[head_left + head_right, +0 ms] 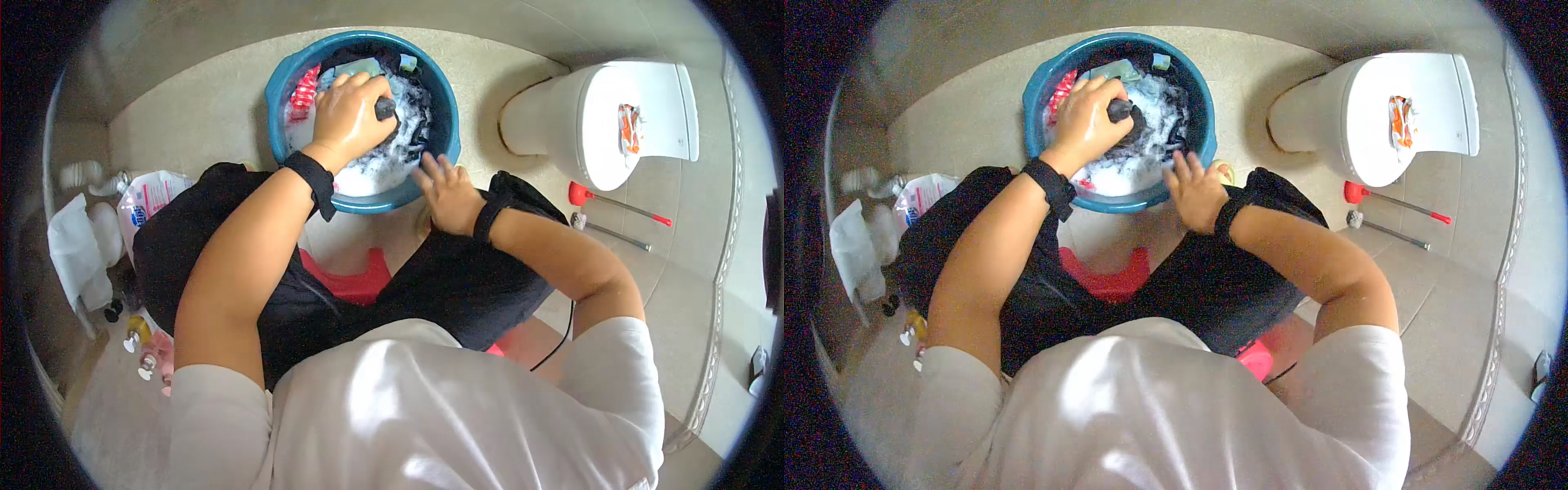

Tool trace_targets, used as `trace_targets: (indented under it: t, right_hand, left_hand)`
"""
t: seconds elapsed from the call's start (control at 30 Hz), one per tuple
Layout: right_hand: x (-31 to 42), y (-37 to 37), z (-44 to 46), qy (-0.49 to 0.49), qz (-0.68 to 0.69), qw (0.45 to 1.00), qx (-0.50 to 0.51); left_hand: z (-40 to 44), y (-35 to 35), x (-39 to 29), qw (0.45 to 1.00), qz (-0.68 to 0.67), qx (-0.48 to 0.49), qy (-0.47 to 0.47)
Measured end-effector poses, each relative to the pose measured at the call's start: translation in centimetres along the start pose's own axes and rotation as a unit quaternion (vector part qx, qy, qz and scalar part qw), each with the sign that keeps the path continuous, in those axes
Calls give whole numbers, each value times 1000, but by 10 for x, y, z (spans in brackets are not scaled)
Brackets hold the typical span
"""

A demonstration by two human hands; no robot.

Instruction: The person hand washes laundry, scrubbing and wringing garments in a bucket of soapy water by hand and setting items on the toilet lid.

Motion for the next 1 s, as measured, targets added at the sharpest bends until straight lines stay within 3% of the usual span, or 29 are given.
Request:
trace_targets:
  t: [0.07,0.2,0.27,0.4,0.53,0.67,0.77,0.87,0.93,1.0]
  right_hand:
    - [33,-21,-14,81,-78,991,77]
    - [55,2,-32,184,-155,969,59]
    - [42,25,-48,163,-116,979,49]
    - [24,67,-102,190,-164,965,81]
    - [41,37,-110,205,-94,968,107]
    - [61,10,-74,154,-100,981,62]
    - [68,-2,-68,177,-113,977,47]
    - [68,-7,-66,167,-121,976,66]
    - [64,-25,-68,128,-74,966,210]
    - [64,-34,-64,134,-83,969,190]
  left_hand:
    - [2,7,-4,1000,12,-11,-12]
    - [0,10,-12,999,-3,-23,-31]
    - [-1,10,-15,999,-7,-20,-41]
    - [2,2,-18,998,-7,32,-46]
    - [4,0,-26,998,-11,31,-58]
    - [4,4,-30,996,-17,19,-82]
    - [2,2,-28,997,-17,22,-74]
    - [2,-3,-29,997,-2,44,-69]
    - [1,-5,-31,996,-6,54,-73]
    - [3,-7,-34,995,-2,60,-81]
Point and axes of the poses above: each hand's wrist, its own z-axis towards the middle knuckle, its own y-axis out of the back of the hand, x = y × z, the point moved 8 cm from there along z, towards the middle knuckle, and after that the axes turned 11 degrees about x, right-handed, at the moved point
